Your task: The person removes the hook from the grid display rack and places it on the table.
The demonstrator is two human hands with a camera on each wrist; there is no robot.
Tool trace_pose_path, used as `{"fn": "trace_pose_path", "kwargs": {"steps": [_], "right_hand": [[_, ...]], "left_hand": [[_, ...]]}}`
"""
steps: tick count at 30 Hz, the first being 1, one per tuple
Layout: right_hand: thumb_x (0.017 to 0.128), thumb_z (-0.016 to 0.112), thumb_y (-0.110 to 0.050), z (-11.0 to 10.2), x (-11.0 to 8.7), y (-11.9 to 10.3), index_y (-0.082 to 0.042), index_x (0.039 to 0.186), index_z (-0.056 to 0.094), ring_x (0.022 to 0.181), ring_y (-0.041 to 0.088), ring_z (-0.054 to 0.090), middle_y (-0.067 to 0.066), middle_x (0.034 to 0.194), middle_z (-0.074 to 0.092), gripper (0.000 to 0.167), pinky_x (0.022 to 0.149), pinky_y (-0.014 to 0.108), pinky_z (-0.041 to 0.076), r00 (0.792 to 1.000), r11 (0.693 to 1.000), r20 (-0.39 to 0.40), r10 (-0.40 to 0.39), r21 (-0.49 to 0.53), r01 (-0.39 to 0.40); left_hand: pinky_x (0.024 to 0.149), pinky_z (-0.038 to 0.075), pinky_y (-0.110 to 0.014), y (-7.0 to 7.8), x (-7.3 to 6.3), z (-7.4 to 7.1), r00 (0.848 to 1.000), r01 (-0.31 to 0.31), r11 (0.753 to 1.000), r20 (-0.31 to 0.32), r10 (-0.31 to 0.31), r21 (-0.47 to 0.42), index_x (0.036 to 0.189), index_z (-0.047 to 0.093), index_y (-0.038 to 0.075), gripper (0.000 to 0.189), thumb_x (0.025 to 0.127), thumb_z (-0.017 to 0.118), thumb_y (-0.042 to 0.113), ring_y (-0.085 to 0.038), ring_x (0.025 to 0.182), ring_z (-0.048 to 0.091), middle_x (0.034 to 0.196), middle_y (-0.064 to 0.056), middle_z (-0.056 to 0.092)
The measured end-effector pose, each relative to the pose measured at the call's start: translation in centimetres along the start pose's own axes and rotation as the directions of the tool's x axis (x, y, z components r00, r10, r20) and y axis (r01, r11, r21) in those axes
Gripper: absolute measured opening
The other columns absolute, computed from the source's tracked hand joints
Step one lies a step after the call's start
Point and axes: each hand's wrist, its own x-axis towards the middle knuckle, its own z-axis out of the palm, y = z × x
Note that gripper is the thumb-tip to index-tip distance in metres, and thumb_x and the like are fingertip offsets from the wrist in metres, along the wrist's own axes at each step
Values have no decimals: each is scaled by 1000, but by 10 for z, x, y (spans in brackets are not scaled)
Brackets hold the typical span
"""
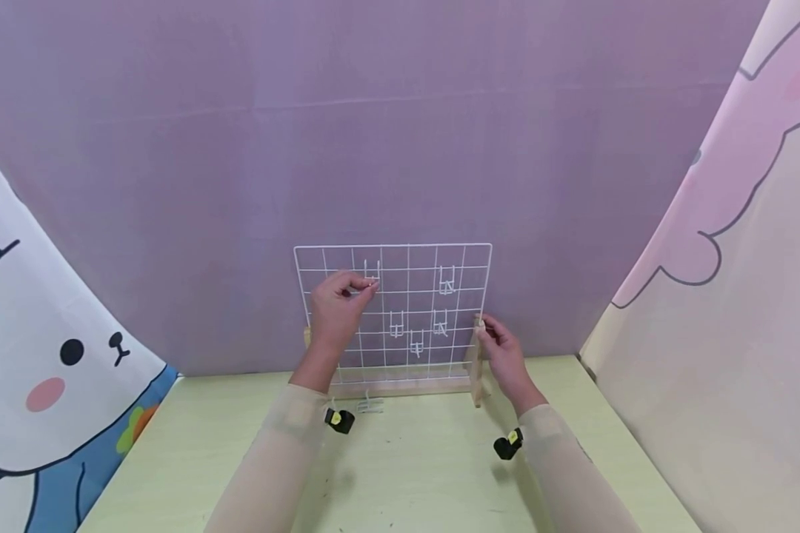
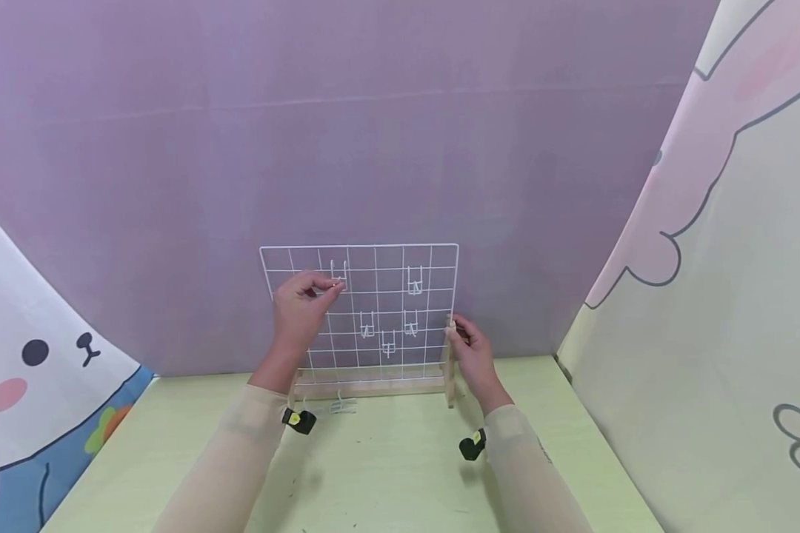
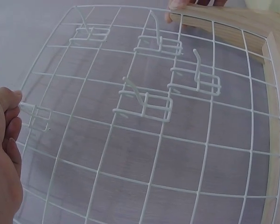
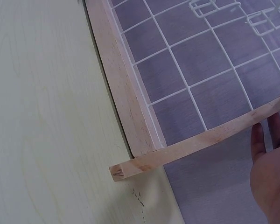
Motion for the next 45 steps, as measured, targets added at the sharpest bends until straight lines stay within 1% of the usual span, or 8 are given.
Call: {"fn": "trace_pose_path", "kwargs": {"steps": [5, 8, 11, 15, 22, 32, 40, 45], "right_hand": [[115, 63, -20, 0, 2, 0, -9, 159, 58, 119, 16, 61, 21, 149, 61, 45, 100, 19, 55, 1000, 1000, 6, 2, 4, -2], [115, 62, -16, 0, 2, -4, -7, 160, 56, 117, 14, 61, 22, 150, 60, 46, 99, 18, 55, 1000, 1000, 10, 21, 11, -21], [115, 61, -16, 0, 2, -4, -6, 160, 55, 116, 13, 61, 23, 150, 60, 46, 99, 18, 55, 1000, 1000, 10, 18, 10, -18], [115, 62, -18, 0, 1, 1, -6, 159, 57, 117, 14, 61, 23, 149, 61, 45, 99, 18, 55, 1000, 1000, 6, -11, 11, 11], [115, 62, -16, 0, 2, 3, -4, 158, 58, 116, 14, 61, 25, 147, 61, 45, 99, 18, 55, 1000, 999, -1, -28, 22, 28], [116, 62, -18, -1, 2, 5, -6, 158, 58, 118, 13, 61, 23, 149, 61, 44, 101, 18, 54, 1000, 1000, 0, -18, 7, 18], [115, 63, -22, 0, 1, 4, -9, 158, 59, 123, 22, 61, 20, 149, 61, 44, 102, 20, 55, 1000, 1000, 2, 0, 7, 0], [115, 63, -21, 0, 1, 3, -9, 158, 59, 123, 22, 61, 21, 150, 61, 45, 101, 20, 55, 1000, 1000, 4, -1, 15, 1]], "left_hand": [[72, 51, -20, 7, -1, -3, 1000, -11, 999, 15, 11, -50, 85, 83, 7, 11, 90, 93, 5, -17, 85, 70, 94, -6, 82], [71, 50, -19, 8, -3, -6, 1000, -7, 996, 25, 10, -84, 83, 82, 6, 13, 90, 92, 3, -17, 84, 69, 93, -7, 81], [71, 50, -20, 6, -6, -9, 999, -2, 995, 35, 5, -97, 83, 82, 7, 14, 89, 92, 2, -17, 84, 67, 93, -6, 80], [71, 49, -20, 6, -9, -13, 999, 2, 996, 50, 2, -87, 82, 81, 8, 14, 89, 93, 2, -18, 84, 66, 92, -5, 79], [71, 50, -20, 8, -14, -17, 997, 13, 998, 71, -9, -62, 82, 82, 9, 14, 89, 93, 4, -15, 82, 66, 91, -3, 79], [72, 48, -21, 4, -21, -21, 997, -6, 997, 73, 12, -79, 81, 82, 9, 15, 87, 94, 2, -14, 80, 65, 87, -5, 79], [72, 47, -23, 0, -30, -26, 996, 34, 997, 85, -28, -71, 81, 83, 13, 17, 87, 94, 1, -16, 82, 66, 87, -2, 79], [74, 47, -24, -3, -36, -28, 994, 48, 997, 100, -42, -60, 82, 82, 13, 16, 88, 93, 3, -16, 85, 67, 88, -2, 79]]}}
